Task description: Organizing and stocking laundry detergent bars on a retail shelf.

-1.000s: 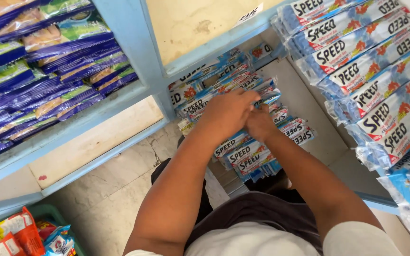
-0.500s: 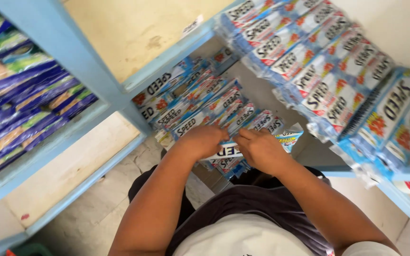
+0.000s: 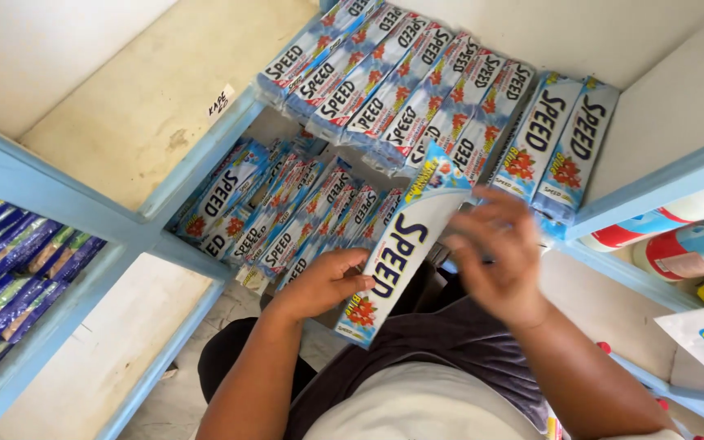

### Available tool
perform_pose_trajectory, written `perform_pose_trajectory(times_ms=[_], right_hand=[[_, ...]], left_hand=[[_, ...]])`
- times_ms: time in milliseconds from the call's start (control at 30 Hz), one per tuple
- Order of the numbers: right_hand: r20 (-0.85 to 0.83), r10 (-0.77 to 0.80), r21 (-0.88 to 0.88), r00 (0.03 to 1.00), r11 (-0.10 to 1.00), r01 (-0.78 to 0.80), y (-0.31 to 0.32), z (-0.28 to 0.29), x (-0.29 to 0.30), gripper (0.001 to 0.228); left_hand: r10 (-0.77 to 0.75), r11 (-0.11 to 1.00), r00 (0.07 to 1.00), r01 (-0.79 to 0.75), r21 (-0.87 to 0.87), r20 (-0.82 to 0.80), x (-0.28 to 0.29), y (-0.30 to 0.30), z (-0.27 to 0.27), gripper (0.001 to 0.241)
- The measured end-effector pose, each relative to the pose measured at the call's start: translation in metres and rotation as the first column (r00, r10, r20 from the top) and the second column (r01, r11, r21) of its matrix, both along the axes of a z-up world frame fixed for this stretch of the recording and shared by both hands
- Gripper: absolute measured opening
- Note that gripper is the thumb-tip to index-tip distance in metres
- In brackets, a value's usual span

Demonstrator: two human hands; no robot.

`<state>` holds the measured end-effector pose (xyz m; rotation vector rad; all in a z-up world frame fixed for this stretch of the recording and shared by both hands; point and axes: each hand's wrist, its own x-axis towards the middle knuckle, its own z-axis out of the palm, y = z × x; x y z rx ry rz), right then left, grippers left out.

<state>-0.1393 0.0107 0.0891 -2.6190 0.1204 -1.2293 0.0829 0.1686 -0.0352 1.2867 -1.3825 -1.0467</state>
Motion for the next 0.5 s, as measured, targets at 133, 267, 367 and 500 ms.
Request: perform_pose_trajectory(times_ms=[133, 267, 367, 500], right_hand=[[0.207, -0.053, 0.406, 0.977, 0.913, -0.037, -0.035, -0.008, -0.022, 0.052], [0.111, 0.014, 0.419, 0.994, 0.906, -0.06, -0.04, 0.038, -0.006, 0.061], [0.127, 0.119, 0.363, 0.985, 0.918, -0.158, -0.061, 0.014, -0.009, 0.055], [0.145, 0.125, 0.388, 0.982, 0.906, -0.173, -0.066, 0.006, -0.015, 0.061]], left_hand=[[-0.054, 0.994, 0.931, 0.086, 0.074, -0.361, -0.02, -0.004, 0.011, 0.028], [-0.087, 0.986, 0.877, 0.145, 0.087, -0.473, -0.035, -0.007, 0.007, 0.032], [-0.121, 0.977, 0.874, 0.188, 0.1, -0.47, -0.037, -0.01, 0.008, 0.032], [-0.129, 0.972, 0.862, 0.207, 0.109, -0.49, -0.043, -0.012, 0.01, 0.032]])
